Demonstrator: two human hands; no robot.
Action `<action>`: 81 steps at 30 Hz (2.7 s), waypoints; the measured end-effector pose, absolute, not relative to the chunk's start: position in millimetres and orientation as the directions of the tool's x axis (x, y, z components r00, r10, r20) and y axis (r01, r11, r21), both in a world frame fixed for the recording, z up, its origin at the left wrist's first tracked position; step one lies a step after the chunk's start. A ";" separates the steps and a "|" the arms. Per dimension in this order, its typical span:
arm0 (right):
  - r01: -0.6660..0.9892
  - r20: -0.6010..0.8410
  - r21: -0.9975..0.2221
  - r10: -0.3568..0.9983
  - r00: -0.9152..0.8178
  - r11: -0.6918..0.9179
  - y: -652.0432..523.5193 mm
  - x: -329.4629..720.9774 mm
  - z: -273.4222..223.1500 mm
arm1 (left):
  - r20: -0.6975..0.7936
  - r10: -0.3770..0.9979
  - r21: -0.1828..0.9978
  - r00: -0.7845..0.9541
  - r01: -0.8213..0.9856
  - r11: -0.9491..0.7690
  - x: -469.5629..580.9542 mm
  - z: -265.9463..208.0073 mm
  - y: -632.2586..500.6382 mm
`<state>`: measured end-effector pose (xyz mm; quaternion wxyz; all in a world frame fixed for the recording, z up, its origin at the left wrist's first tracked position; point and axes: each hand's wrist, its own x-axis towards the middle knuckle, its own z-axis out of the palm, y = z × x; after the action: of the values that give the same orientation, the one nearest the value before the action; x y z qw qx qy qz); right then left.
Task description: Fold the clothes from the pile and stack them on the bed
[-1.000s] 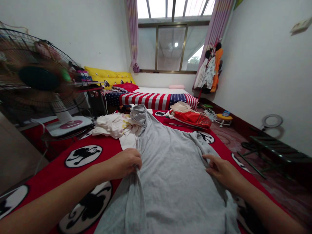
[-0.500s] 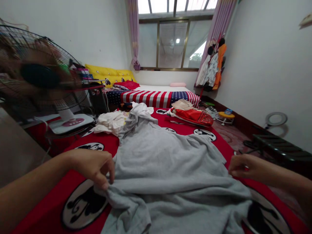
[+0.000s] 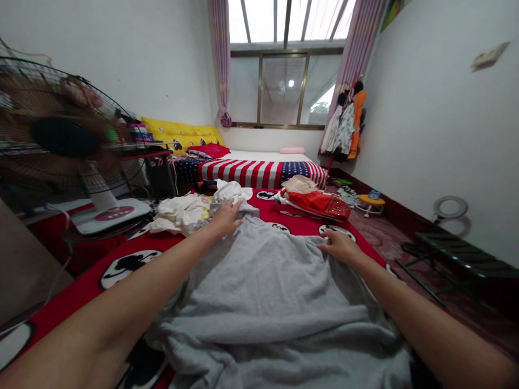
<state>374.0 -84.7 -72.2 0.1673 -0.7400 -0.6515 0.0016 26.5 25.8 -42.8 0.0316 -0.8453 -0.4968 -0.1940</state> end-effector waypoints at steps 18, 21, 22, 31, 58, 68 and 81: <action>0.720 -0.049 -0.617 0.897 -0.439 0.318 -232.7 363.8 -19.5 | -0.144 0.663 0.190 0.734 0.679 -0.710 -30.7 -28.8 -45.9; 0.783 -0.062 -0.555 0.925 -0.375 0.280 -220.4 351.7 -17.5 | 0.101 0.668 0.147 0.737 0.653 -0.743 -21.1 -28.9 -38.1; 0.788 0.014 -0.543 0.942 -0.336 0.290 -210.8 344.2 -17.7 | 0.198 0.671 0.108 0.714 0.664 -0.739 -15.5 -31.7 -32.4; 0.704 0.223 -0.629 0.944 -0.242 0.329 -137.4 279.0 -67.1 | 0.128 0.759 -0.068 0.639 0.769 -0.636 8.8 -51.6 -19.4; 0.549 0.178 -0.796 0.966 -0.189 0.254 -132.1 279.4 -99.9 | 0.269 0.779 -0.254 0.566 0.822 -0.509 -13.6 -86.0 62.8; 0.573 0.154 -0.780 0.965 -0.214 0.251 -138.9 275.6 -100.4 | 0.419 0.841 -0.203 0.342 0.938 -0.281 39.6 -89.9 125.7; 0.566 0.202 -0.777 0.961 -0.191 0.276 -135.0 276.2 -102.3 | 0.280 0.883 -0.121 0.378 0.926 -0.358 38.0 -74.3 92.2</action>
<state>276.2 -135.0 -102.3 0.3495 -0.5314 -0.7181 0.2825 38.0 92.2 -74.3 0.1296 -0.8198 -0.5515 -0.0833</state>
